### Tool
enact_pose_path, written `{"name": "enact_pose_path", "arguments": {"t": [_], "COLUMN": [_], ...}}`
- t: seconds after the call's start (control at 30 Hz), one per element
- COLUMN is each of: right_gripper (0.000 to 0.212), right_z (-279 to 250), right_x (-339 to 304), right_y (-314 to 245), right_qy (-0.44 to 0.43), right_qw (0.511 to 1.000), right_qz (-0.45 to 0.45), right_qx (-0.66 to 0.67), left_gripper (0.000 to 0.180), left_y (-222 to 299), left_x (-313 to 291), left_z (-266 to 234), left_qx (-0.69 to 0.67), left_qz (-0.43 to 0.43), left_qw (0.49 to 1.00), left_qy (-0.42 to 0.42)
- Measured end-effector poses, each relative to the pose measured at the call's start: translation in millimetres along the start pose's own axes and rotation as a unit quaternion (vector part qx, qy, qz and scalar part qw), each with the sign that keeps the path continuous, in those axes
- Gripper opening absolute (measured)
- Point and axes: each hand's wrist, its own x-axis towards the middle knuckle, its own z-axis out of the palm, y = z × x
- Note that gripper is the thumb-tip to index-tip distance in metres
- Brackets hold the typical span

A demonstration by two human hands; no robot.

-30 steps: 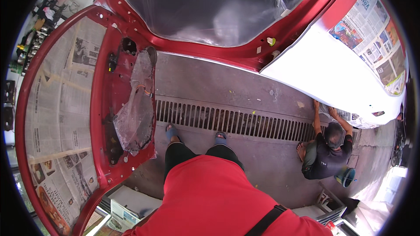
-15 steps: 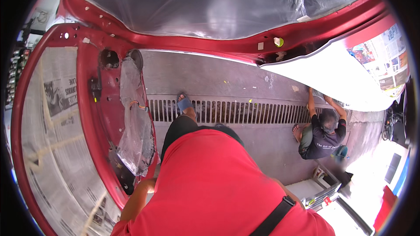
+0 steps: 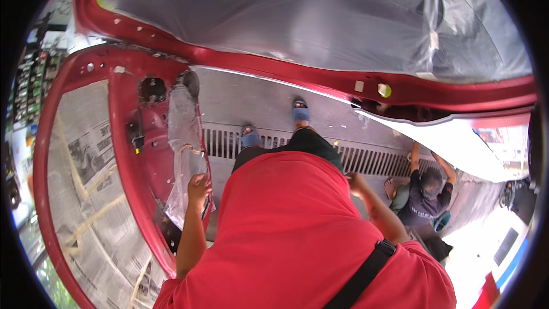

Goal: The person applies masking tape to the edges and interior of a red car door panel. They repeatedly tear pieces of tape and press them onto the door frame and around a speaker cutout.

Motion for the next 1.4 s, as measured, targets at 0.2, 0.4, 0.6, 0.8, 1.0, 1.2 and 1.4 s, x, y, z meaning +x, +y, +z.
{"name": "enact_pose_path", "arguments": {"t": [0.2,0.4,0.6,0.8,1.0,1.2,1.4], "right_gripper": [0.029,0.028,0.04,0.057,0.047,0.028,0.031], "right_z": [-75,-67,-94,-89,-88,-90,-94], "right_x": [99,163,190,236,250,244,248], "right_y": [-28,4,-13,54,54,31,9], "right_qy": [0.015,0.109,0.058,0.091,0.066,0.028,-0.028], "right_qw": [0.978,0.994,0.995,0.991,0.996,0.998,0.993], "right_qz": [0.143,-0.006,0.056,0.063,0.031,0.0,0.019], "right_qx": [0.152,0.017,0.065,0.071,-0.042,-0.051,-0.114], "left_gripper": [0.016,0.018,0.038,0.054,0.051,0.049,0.047], "left_y": [64,253,286,274,263,266,268], "left_x": [-40,-195,-353,-311,-305,-311,-319], "left_z": [34,-75,-236,-256,-267,-260,-250], "left_qx": [0.094,0.399,0.463,0.464,0.465,0.457,0.45], "left_qz": [0.178,0.431,0.204,0.071,0.019,0.012,-0.008], "left_qw": [0.975,0.627,0.345,0.407,0.385,0.377,0.391], "left_qy": [0.091,0.512,0.791,0.783,0.797,0.805,0.803]}}
